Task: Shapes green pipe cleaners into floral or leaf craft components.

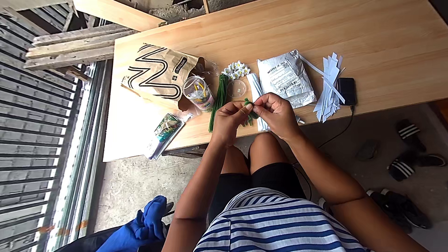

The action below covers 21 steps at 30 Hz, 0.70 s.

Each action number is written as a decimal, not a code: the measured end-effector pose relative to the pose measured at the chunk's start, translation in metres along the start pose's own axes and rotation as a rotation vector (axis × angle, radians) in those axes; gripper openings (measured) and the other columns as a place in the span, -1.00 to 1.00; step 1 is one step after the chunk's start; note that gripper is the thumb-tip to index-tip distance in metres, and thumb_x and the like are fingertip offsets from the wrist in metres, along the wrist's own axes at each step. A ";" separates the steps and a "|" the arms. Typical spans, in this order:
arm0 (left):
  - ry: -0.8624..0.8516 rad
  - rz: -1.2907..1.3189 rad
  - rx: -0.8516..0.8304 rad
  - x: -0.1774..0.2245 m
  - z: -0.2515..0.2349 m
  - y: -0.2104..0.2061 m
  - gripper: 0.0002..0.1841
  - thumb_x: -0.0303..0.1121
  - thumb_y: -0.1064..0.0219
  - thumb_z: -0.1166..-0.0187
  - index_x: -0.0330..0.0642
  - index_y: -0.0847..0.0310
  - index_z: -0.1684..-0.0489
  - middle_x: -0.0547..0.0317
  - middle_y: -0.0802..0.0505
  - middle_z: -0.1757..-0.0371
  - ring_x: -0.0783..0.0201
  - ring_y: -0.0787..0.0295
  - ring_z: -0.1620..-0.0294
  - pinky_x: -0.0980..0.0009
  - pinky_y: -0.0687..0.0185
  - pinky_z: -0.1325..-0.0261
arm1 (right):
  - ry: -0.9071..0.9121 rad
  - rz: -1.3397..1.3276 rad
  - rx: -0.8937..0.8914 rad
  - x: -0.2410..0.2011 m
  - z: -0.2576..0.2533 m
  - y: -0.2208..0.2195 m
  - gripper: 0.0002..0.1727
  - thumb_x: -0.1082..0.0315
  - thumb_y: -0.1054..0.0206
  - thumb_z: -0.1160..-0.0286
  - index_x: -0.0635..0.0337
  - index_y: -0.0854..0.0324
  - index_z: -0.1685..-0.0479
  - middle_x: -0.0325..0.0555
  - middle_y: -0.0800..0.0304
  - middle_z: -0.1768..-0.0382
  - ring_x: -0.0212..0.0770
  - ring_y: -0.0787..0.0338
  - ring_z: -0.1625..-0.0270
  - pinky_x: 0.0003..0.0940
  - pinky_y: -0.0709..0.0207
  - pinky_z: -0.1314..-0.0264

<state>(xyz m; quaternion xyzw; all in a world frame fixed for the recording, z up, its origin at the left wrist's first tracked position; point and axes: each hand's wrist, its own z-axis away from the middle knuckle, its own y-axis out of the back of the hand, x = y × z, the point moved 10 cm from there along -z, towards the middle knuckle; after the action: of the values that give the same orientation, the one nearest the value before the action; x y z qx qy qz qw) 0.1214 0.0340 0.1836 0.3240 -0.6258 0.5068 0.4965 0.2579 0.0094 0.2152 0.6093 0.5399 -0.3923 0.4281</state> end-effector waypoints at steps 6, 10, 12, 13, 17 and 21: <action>-0.034 0.005 -0.046 0.001 -0.002 -0.002 -0.86 -0.54 -0.33 -0.62 -0.12 -0.74 0.32 0.33 -0.84 0.41 0.54 -0.71 0.45 0.62 -0.66 0.30 | -0.047 0.007 -0.054 0.002 -0.003 0.002 -0.95 0.52 -0.39 -0.51 0.31 -0.65 0.16 -0.25 -0.77 0.36 -0.54 -0.73 0.35 -0.59 -0.67 0.18; -0.097 -0.058 0.008 0.005 -0.002 -0.001 -0.85 -0.59 -0.38 -0.55 -0.13 -0.76 0.39 0.35 -0.84 0.40 0.53 -0.73 0.38 0.58 -0.69 0.22 | -0.105 0.046 -0.045 0.005 -0.005 0.007 -0.97 0.49 -0.37 -0.53 0.26 -0.67 0.20 -0.28 -0.77 0.38 -0.52 -0.74 0.34 -0.56 -0.69 0.16; -0.157 -0.077 0.036 0.010 -0.002 -0.001 -0.87 -0.60 -0.40 -0.53 -0.17 -0.76 0.38 0.33 -0.84 0.39 0.51 -0.74 0.37 0.55 -0.70 0.18 | -0.116 0.078 -0.035 0.004 -0.005 0.008 -0.96 0.47 -0.36 -0.55 0.26 -0.68 0.20 -0.27 -0.76 0.39 -0.52 -0.74 0.35 -0.55 -0.68 0.18; -0.188 -0.087 0.045 0.011 -0.002 -0.001 -0.88 -0.60 -0.40 -0.53 -0.18 -0.76 0.37 0.33 -0.85 0.38 0.51 -0.75 0.35 0.54 -0.71 0.16 | -0.126 0.085 -0.019 0.004 -0.003 0.008 -0.96 0.46 -0.37 -0.54 0.26 -0.68 0.21 -0.27 -0.76 0.39 -0.52 -0.74 0.36 -0.55 -0.69 0.18; -0.251 -0.092 0.081 0.013 -0.002 -0.002 -0.90 -0.60 -0.41 -0.53 -0.21 -0.76 0.35 0.31 -0.85 0.37 0.50 -0.76 0.34 0.54 -0.72 0.15 | -0.201 0.019 0.006 0.010 0.002 0.005 -0.96 0.50 -0.36 -0.55 0.30 -0.65 0.20 -0.20 -0.77 0.38 -0.45 -0.79 0.36 -0.48 -0.76 0.16; -0.261 -0.137 0.064 0.016 -0.002 -0.003 -0.91 -0.59 -0.41 -0.53 -0.21 -0.76 0.33 0.32 -0.85 0.37 0.51 -0.76 0.35 0.54 -0.72 0.17 | -0.352 0.001 -0.211 0.014 0.001 -0.007 -0.95 0.50 -0.27 -0.67 0.31 -0.53 0.07 -0.13 -0.79 0.33 -0.39 -0.82 0.28 -0.41 -0.75 0.06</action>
<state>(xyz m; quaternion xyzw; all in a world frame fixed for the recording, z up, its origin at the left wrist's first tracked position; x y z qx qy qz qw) 0.1198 0.0370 0.1997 0.4447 -0.6449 0.4450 0.4340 0.2528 0.0130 0.2012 0.4832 0.4946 -0.4341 0.5775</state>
